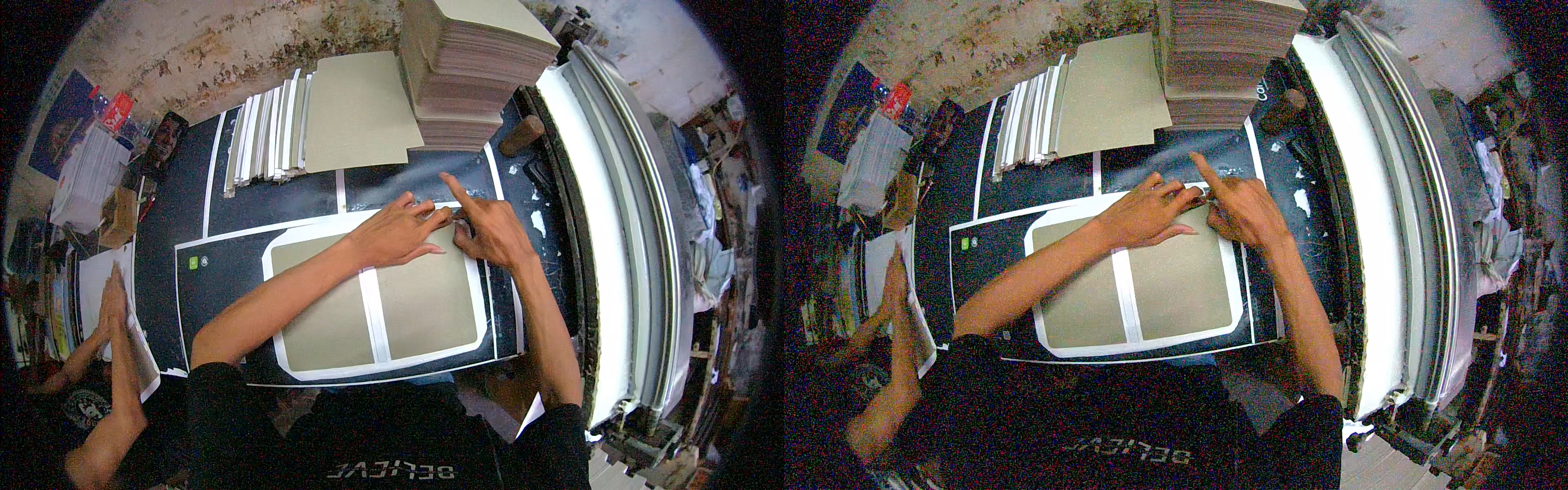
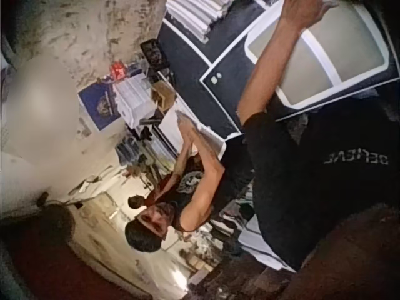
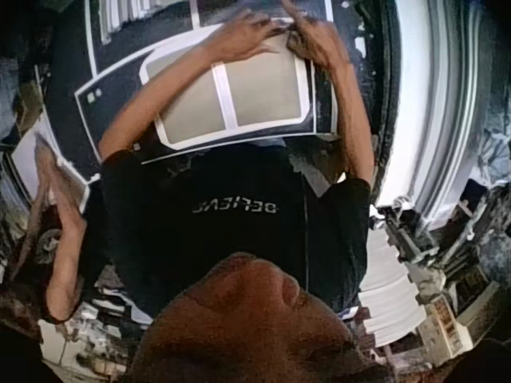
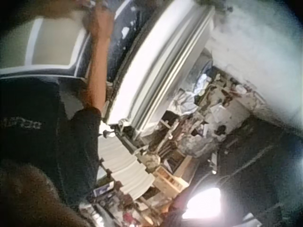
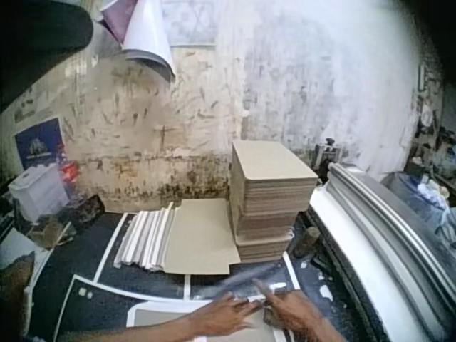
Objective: The person places cardboard sheets onto a large white paper base, aligns the edges by hand on a workbench, and feeds the assembled sheet into a rolling machine.
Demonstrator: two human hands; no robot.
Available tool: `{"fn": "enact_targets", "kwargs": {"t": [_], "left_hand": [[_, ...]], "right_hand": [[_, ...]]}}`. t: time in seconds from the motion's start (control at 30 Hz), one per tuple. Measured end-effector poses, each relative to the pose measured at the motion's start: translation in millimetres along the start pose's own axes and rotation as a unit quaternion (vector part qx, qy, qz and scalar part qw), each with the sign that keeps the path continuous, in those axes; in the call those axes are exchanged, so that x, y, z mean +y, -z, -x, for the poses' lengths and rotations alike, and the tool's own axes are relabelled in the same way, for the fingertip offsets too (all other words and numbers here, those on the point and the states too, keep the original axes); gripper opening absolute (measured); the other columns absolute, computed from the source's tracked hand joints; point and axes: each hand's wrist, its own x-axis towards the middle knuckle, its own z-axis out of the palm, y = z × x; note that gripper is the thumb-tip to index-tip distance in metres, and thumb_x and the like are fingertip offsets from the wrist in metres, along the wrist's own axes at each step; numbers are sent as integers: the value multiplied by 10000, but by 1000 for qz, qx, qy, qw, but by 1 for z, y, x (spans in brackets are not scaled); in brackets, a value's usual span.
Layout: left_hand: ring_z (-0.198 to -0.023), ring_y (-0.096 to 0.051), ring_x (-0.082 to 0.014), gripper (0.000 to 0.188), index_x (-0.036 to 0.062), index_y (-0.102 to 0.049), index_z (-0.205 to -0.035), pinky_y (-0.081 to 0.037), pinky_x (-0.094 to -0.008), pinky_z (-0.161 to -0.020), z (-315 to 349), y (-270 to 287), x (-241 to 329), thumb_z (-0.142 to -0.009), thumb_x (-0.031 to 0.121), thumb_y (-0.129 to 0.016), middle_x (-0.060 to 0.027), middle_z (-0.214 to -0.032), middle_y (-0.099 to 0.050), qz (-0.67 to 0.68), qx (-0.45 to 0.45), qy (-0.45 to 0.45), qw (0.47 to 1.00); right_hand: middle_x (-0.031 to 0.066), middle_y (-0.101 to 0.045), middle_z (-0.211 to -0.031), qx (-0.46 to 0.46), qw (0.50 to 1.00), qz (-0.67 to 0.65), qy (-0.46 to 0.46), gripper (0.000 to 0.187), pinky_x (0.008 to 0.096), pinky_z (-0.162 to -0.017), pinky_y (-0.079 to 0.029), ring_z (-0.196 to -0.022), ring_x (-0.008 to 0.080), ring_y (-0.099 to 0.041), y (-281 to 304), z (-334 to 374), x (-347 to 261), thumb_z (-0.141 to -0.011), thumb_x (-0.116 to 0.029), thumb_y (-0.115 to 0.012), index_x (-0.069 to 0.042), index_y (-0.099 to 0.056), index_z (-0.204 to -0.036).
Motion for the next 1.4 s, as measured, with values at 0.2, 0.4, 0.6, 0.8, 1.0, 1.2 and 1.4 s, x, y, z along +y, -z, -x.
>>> {"fn": "enact_targets", "kwargs": {"t": [0.2,0.4,0.6,0.8,1.0,1.2,1.4], "left_hand": [[-1082,-560,-313,542,39,-484,-1265,-394,-451,-955,2,3,1,-981,499,-520,-159,-1141,-579,0,-13,-3,1000],[-1140,-558,-296,521,37,-479,-1276,-356,-481,-996,0,0,-2,-975,456,-556,-150,-1174,-596,-13,14,-14,1000],[-1183,-559,-274,615,75,-407,-1386,-288,-511,-1007,-21,10,8,-876,218,-719,-65,-1133,-678,169,127,101,972],[-1117,-618,-277,634,101,-377,-1382,-301,-484,-934,-39,10,8,-837,82,-701,-88,-1076,-692,163,22,116,980],[-1041,-642,-306,650,106,-360,-1386,-308,-482,-911,-46,8,6,-826,61,-688,-99,-1012,-706,112,1,105,988],[-940,-609,-400,637,107,-359,-1387,-312,-510,-906,-49,9,2,-832,59,-668,-120,-1004,-738,99,-5,91,991],[-633,-591,-456,572,-3,-369,-1347,-347,-513,-904,-46,8,7,-820,-11,-589,-172,-547,-545,94,72,44,992]], "right_hand": [[221,-722,-985,-3,998,-62,-23,939,480,-737,-568,-806,401,-696,-4,-4,8,-723,-97,-699,-162,-270,-1556],[202,-728,-1001,44,980,-185,-65,868,408,-711,-570,-774,329,-704,4,-2,9,-699,-107,-754,-94,-392,-1489],[136,-664,-873,109,976,-159,-101,370,367,-650,-528,-689,240,-622,-11,19,19,-752,-130,-765,-22,-717,-1103],[149,-676,-847,147,968,-188,-82,208,362,-694,-527,-737,274,-646,-24,24,12,-793,-115,-728,-23,-752,-978],[148,-679,-831,166,970,-165,-62,187,338,-624,-492,-686,239,-620,-24,22,13,-806,-102,-719,11,-754,-951],[143,-678,-790,173,964,-186,-84,179,345,-621,-489,-679,227,-616,-30,19,15,-790,-99,-727,7,-760,-931],[150,-679,-791,164,962,-187,-110,182,358,-649,-508,-680,250,-636,-28,18,14,-784,-128,-717,-8,-765,-914]]}}
